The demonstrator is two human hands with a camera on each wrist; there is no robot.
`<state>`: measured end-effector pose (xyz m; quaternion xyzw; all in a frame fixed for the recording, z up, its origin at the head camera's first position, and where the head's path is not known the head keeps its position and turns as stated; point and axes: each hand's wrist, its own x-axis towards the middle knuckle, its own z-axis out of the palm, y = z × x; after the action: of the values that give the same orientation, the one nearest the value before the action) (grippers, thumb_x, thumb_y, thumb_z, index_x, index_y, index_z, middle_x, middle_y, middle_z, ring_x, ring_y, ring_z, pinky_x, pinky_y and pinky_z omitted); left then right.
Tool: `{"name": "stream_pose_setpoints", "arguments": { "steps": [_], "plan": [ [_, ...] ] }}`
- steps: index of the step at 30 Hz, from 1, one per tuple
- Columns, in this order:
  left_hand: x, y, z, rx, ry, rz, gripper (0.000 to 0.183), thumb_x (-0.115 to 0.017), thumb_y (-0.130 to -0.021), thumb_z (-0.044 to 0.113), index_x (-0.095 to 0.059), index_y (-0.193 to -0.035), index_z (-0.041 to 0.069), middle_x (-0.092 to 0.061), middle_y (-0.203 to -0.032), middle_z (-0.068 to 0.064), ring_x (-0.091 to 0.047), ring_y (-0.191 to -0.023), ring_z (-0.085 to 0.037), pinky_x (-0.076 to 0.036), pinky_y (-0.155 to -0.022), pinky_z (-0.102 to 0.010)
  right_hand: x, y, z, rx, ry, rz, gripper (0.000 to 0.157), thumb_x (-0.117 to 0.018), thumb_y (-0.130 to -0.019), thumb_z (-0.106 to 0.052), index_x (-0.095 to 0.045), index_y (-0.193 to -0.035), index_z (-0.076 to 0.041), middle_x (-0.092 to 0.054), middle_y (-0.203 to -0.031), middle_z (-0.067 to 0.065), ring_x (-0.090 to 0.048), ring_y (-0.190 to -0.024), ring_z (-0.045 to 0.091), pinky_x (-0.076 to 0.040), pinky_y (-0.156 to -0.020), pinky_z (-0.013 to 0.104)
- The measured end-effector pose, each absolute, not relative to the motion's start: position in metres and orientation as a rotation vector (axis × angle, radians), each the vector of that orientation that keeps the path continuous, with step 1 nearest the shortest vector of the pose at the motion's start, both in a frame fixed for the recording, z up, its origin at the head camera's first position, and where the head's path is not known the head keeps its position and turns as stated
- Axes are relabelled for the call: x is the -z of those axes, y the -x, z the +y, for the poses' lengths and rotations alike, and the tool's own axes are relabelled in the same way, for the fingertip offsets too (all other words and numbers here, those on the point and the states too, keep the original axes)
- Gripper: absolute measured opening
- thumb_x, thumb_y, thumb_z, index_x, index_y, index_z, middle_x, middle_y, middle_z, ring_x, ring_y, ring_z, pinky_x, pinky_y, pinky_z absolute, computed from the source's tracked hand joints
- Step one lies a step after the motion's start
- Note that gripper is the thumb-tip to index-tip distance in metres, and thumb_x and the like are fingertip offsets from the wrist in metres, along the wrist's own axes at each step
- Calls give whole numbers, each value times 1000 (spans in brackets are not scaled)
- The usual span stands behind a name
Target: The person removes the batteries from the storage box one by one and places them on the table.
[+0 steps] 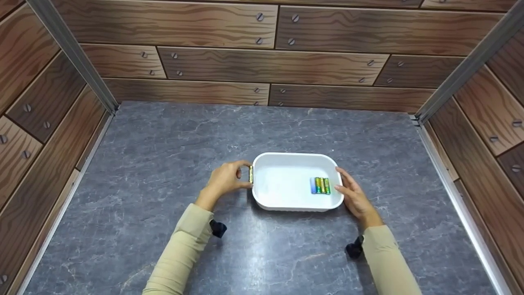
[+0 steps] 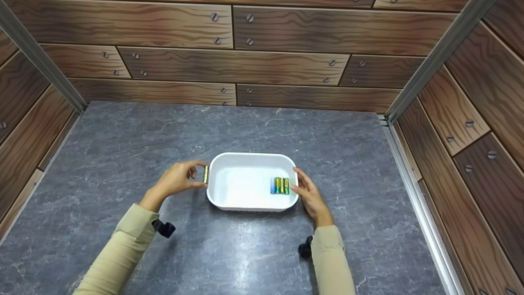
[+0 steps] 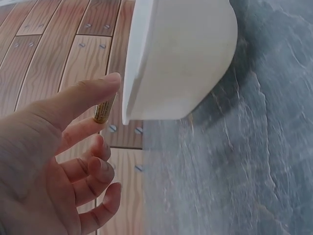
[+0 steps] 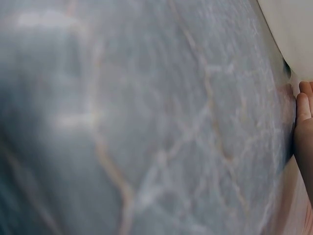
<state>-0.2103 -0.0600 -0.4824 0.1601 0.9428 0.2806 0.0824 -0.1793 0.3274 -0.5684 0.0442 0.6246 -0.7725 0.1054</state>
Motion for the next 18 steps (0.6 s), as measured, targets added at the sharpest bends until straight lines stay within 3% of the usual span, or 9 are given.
{"name": "stream_pose_setpoints", "arguments": {
  "steps": [11,18],
  "plan": [
    [494,212,-71,-840,-453,2825,55,-83,-72,31,-64,-123,22,-61,-78,-5,-45,-65,-12,-31,-56,-27,569,179,328,2293,-128,1827,56,-49,-93,3,-39,-142,-21,-53,-127,-23,-53,-116,-1,-49,-92,20],
    [505,214,-75,-791,-388,2817,55,-84,-71,30,-64,-122,22,-61,-75,0,-48,-65,-12,-33,-57,-26,569,179,328,2290,-121,1828,57,-50,-93,3,-37,-144,-19,-52,-128,-24,-52,-118,-3,-48,-93,20]
  ]
}}
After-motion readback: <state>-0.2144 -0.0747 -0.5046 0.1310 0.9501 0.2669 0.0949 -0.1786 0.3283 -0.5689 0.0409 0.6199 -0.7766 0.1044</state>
